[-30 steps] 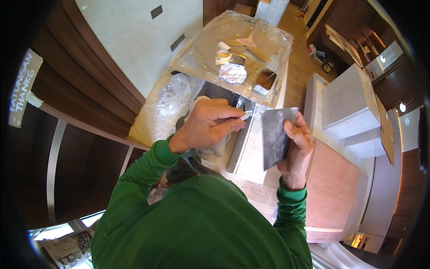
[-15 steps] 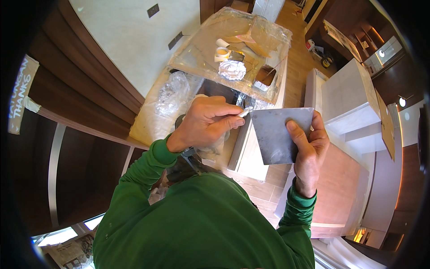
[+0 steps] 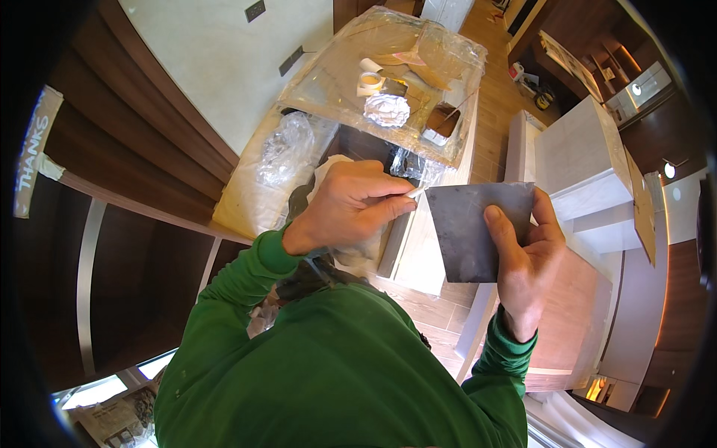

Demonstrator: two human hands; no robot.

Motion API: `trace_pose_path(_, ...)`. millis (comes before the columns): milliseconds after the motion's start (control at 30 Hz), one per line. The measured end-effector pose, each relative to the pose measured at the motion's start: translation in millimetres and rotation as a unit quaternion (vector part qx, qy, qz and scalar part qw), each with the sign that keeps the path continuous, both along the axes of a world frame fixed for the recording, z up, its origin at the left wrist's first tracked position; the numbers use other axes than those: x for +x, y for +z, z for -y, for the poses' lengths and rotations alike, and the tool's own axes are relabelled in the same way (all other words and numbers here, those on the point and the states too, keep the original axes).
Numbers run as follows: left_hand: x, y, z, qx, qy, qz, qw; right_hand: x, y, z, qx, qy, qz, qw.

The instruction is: The person kneels on the floor, cleans the nozzle of a caulking gun with a rag, then applies sealant along the ceiling edge of a wooden wall panel. They repeatedly wipe the nozzle and test the bead on a small tile before applying it to the wall.

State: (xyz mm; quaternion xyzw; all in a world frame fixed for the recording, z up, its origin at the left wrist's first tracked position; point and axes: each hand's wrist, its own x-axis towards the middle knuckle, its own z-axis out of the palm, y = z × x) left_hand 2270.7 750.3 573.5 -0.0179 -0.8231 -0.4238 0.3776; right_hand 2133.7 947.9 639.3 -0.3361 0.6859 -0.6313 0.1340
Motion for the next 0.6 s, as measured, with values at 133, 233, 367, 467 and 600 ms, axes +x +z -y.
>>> trace_pose_path(133, -5.1, -2.0, -6.4, -0.007, -0.005, -0.008, 1.0, 4.0, 4.5, -5.6, 0.017, -0.002, -0.069, 0.997)
trace_pose_path(233, -7.9, -3.2, -11.0, 0.006, -0.014, -0.01, 1.0, -9.4, 11.5, -6.1, 0.045, 0.036, -0.087, 0.995)
trace_pose_path(367, -7.7, -1.8, -13.8, -0.015, -0.026, -0.002, 1.0, -36.0, 28.4, -1.6, 0.06, 0.142, -0.133, 0.979)
trace_pose_path(467, -8.6, -1.4, -15.9, -0.007, -0.048, -0.003, 0.999, -53.4, 48.0, 3.7, 0.106, 0.223, -0.196, 0.949)
trace_pose_path(600, -10.1, -1.6, -17.7, -0.016, -0.077, 0.004, 0.997, -65.1, 68.5, 20.1, 0.115, 0.314, -0.321, 0.886)
